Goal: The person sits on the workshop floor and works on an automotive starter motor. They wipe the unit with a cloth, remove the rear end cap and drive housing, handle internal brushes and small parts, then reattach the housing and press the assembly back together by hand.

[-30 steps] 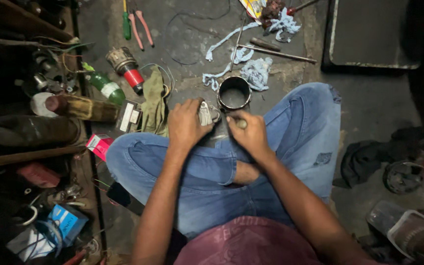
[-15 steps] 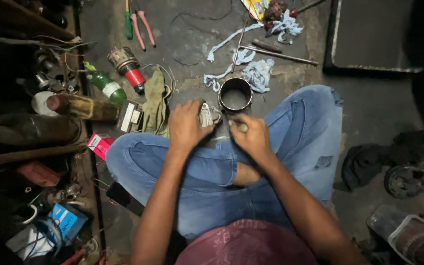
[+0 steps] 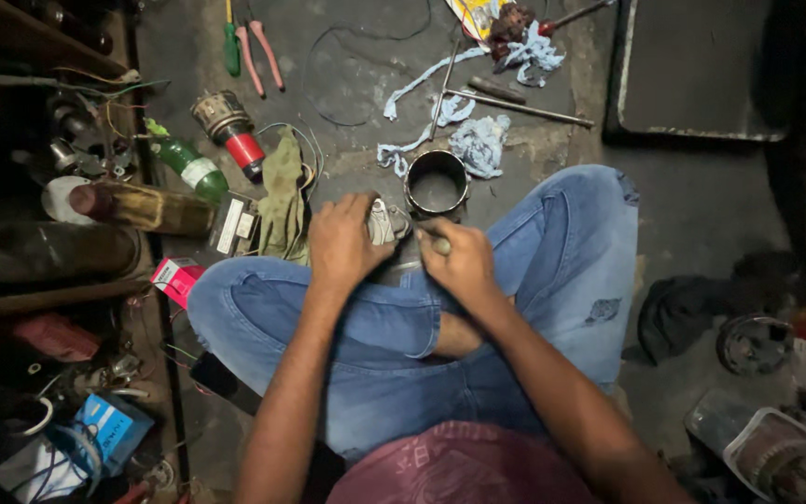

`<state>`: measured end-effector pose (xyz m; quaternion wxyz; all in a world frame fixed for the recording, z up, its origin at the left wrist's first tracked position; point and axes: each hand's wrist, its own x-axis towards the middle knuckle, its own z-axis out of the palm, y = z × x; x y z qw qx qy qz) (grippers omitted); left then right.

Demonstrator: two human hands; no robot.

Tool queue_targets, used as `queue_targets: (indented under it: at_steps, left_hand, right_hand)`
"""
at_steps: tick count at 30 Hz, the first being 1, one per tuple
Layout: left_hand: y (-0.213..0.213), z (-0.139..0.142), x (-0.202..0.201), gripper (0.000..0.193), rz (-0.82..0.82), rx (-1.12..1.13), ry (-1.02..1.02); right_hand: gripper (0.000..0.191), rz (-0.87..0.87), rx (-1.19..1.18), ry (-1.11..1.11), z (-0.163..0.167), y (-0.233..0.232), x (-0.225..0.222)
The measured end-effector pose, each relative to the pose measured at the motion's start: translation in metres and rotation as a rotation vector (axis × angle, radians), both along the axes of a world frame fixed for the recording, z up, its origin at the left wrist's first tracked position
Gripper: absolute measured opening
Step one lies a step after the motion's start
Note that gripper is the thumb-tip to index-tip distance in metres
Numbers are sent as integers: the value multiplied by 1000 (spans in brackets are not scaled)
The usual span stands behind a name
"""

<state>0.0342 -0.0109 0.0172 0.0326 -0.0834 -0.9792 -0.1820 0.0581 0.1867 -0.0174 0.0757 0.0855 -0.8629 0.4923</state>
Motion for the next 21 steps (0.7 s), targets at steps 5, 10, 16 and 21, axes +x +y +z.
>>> queue_targets:
  at_steps: [5, 10, 16, 21]
  left_hand:
    - [1, 1, 0, 75, 14, 1, -3]
    - [2, 1, 0, 75, 4, 11, 10]
    - [1, 3, 1, 73, 11, 25, 27]
    - [1, 3, 1, 76, -10, 21, 28]
  right_hand:
    - [15, -9, 30, 7, -2, -1, 2]
    - [16, -13, 37, 3, -6, -3, 3]
    - [16, -25, 67, -5, -6, -1, 6]
    - [18, -11, 22, -27, -4, 0, 6]
